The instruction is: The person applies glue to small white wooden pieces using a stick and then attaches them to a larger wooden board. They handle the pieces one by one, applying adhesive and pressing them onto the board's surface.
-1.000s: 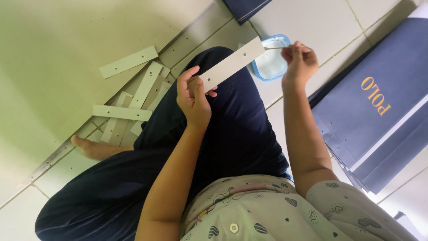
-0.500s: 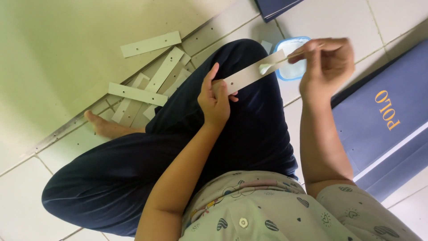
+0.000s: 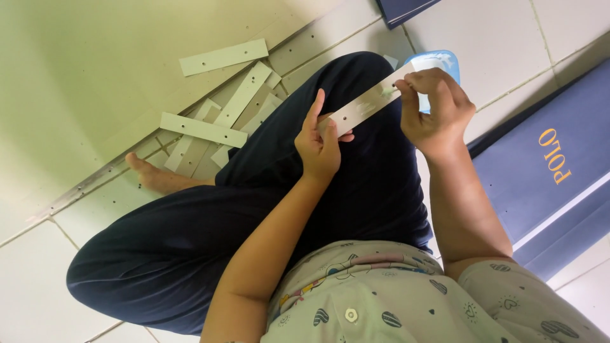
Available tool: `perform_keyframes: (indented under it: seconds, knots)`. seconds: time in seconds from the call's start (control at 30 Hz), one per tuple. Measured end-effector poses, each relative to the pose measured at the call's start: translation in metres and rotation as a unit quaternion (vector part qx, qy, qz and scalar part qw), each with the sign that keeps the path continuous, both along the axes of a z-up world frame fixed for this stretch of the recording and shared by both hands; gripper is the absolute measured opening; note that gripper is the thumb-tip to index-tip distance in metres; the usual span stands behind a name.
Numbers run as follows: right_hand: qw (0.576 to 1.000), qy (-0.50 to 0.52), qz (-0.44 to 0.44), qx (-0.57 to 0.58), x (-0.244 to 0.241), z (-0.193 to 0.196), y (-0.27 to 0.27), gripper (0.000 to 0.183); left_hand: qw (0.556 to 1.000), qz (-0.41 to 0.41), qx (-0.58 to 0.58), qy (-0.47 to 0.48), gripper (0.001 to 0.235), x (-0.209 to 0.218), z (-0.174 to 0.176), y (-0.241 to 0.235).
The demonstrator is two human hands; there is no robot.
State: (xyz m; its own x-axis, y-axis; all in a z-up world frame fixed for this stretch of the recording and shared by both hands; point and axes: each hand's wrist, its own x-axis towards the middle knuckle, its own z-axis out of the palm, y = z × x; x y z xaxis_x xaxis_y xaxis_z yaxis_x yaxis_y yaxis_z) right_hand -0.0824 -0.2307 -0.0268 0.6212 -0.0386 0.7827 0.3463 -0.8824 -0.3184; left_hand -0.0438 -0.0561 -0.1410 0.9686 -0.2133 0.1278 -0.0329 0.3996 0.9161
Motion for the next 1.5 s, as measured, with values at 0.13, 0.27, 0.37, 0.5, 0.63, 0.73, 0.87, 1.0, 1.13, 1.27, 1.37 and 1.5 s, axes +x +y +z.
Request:
perform_keyframes:
  seconds: [0.13, 0.27, 0.37, 0.5, 0.63, 0.73, 0.87, 1.0, 1.13, 1.27, 1.37, 1.5]
  knots:
    - [0.998, 0.011, 0.012, 0.056, 0.005, -0.006, 0.019, 0.017, 1.0, -0.003, -0.01, 0.003, 0.05, -0.001, 0.003, 0.001]
    - [0.969, 0.036, 0.072, 0.232, 0.01, 0.0, 0.032, 0.012, 1.0, 0.001, -0.001, -0.004, 0.05, 0.001, 0.004, 0.002]
    - [0.978, 0.029, 0.06, 0.198, 0.011, -0.005, 0.02, 0.014, 1.0, 0.003, 0.002, -0.008, 0.05, 0.001, 0.003, 0.002]
    - [0.997, 0.065, -0.053, 0.003, 0.001, 0.006, 0.01, 0.016, 0.995, -0.029, 0.088, 0.028, 0.046, -0.002, 0.024, 0.008]
    - [0.995, 0.076, -0.029, 0.05, 0.001, 0.006, 0.026, 0.018, 0.995, -0.02, 0.098, 0.009, 0.046, -0.001, 0.025, 0.009]
    - [0.968, 0.123, 0.016, 0.22, 0.003, 0.012, 0.035, 0.015, 0.993, -0.02, 0.115, 0.009, 0.047, -0.001, 0.027, 0.009]
    - [0.967, 0.067, 0.022, 0.245, 0.004, 0.014, 0.025, 0.014, 0.995, -0.026, 0.09, 0.022, 0.046, -0.002, 0.027, 0.009]
    - [0.978, 0.061, -0.045, 0.193, 0.003, 0.004, 0.018, 0.016, 0.995, -0.023, 0.096, 0.009, 0.044, -0.002, 0.023, 0.009]
    - [0.937, 0.09, 0.028, 0.336, 0.006, 0.0, 0.029, 0.019, 0.995, -0.019, 0.095, 0.017, 0.045, -0.001, 0.027, 0.009]
    - [0.919, 0.073, 0.022, 0.388, 0.007, 0.006, 0.022, 0.027, 0.995, -0.023, 0.089, 0.028, 0.045, -0.002, 0.025, 0.009]
    - [0.93, 0.044, -0.015, 0.364, 0.005, 0.011, 0.011, 0.032, 0.996, -0.02, 0.088, 0.018, 0.045, -0.002, 0.024, 0.008]
    - [0.939, 0.05, -0.017, 0.341, 0.005, -0.002, 0.002, 0.033, 0.996, -0.018, 0.089, 0.008, 0.046, -0.002, 0.026, 0.008]
